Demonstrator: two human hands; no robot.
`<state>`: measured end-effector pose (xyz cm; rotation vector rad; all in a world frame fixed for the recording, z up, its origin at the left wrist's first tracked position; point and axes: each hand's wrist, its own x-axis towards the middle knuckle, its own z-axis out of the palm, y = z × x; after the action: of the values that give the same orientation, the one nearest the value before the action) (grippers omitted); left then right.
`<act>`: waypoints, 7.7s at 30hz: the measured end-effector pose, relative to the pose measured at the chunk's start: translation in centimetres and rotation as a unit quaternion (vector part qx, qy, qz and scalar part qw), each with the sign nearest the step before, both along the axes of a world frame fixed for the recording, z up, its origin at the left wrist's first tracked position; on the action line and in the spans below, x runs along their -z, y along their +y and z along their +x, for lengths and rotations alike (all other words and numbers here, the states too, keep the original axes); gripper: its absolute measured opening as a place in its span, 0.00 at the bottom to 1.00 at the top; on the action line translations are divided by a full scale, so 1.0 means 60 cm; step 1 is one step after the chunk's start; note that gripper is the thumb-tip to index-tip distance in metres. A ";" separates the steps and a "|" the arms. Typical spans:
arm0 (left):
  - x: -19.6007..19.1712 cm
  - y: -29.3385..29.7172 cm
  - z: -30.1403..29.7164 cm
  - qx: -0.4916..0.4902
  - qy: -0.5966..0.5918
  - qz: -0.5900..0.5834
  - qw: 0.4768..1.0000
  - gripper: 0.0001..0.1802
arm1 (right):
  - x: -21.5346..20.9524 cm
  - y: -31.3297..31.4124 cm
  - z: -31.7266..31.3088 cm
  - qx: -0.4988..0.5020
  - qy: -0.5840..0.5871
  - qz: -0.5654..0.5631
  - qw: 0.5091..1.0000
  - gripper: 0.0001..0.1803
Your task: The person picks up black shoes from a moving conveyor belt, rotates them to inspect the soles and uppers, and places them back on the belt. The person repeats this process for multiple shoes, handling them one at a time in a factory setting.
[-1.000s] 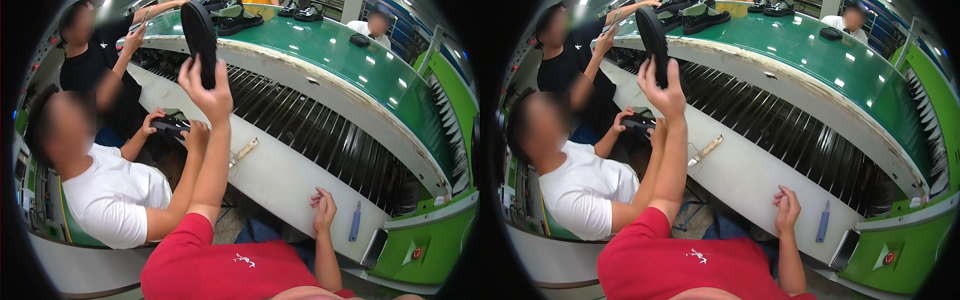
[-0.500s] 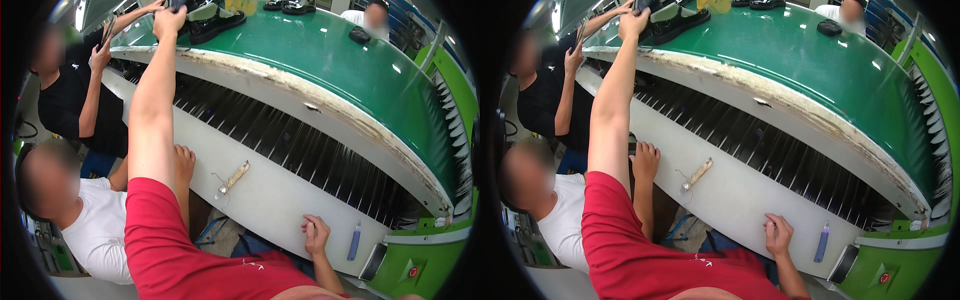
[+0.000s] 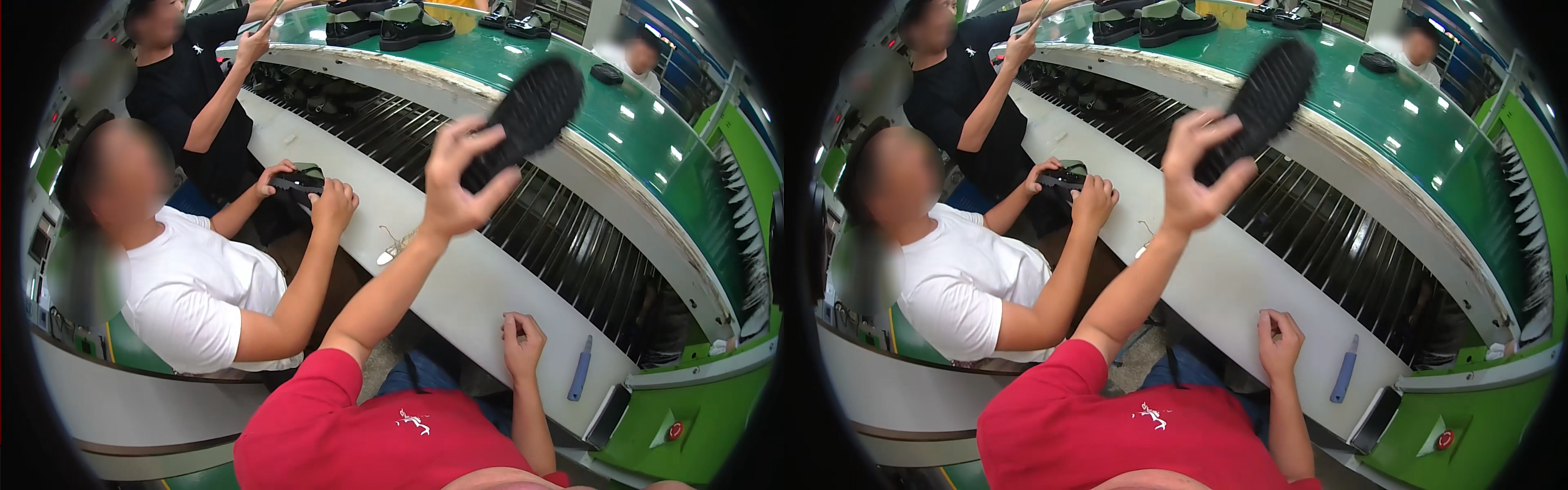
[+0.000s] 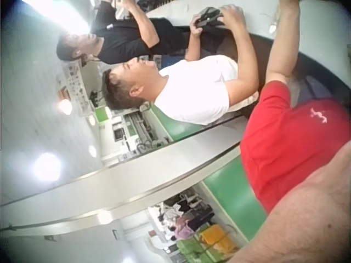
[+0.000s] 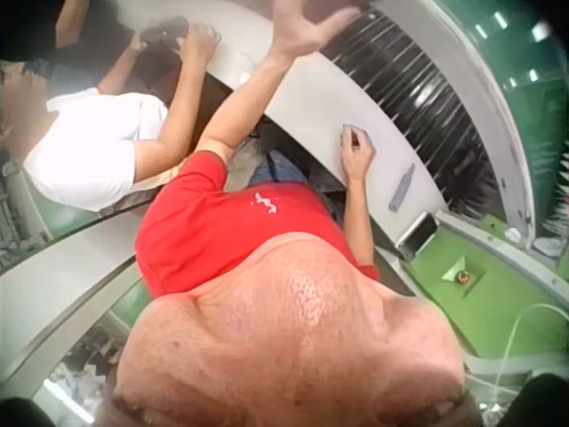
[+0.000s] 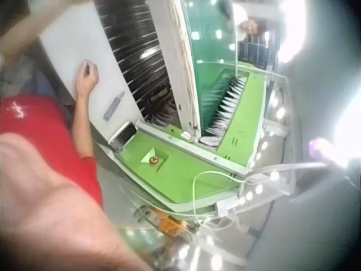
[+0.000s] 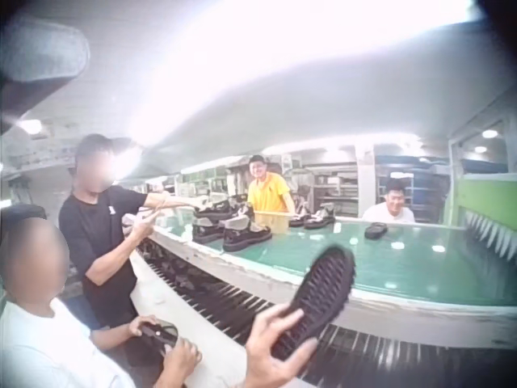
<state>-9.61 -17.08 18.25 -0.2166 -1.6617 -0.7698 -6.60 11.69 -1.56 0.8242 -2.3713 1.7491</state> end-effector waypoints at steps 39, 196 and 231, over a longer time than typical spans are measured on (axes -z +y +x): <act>-0.065 -0.649 -0.028 -0.316 -0.167 0.162 0.920 0.37 | 0.005 -0.010 -0.015 0.046 -0.022 0.019 0.999 0.07; 0.077 0.399 0.022 0.411 -0.369 0.179 0.814 0.24 | -0.034 0.198 0.123 0.172 0.064 -0.009 0.983 0.63; 0.140 0.283 0.166 0.244 -0.194 0.033 0.950 0.25 | -0.090 0.173 -0.035 0.223 -0.069 0.209 0.950 0.35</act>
<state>0.32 -0.11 9.84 -0.4642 -1.9753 -1.3040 -8.71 22.09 3.81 0.1588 -2.7839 1.1822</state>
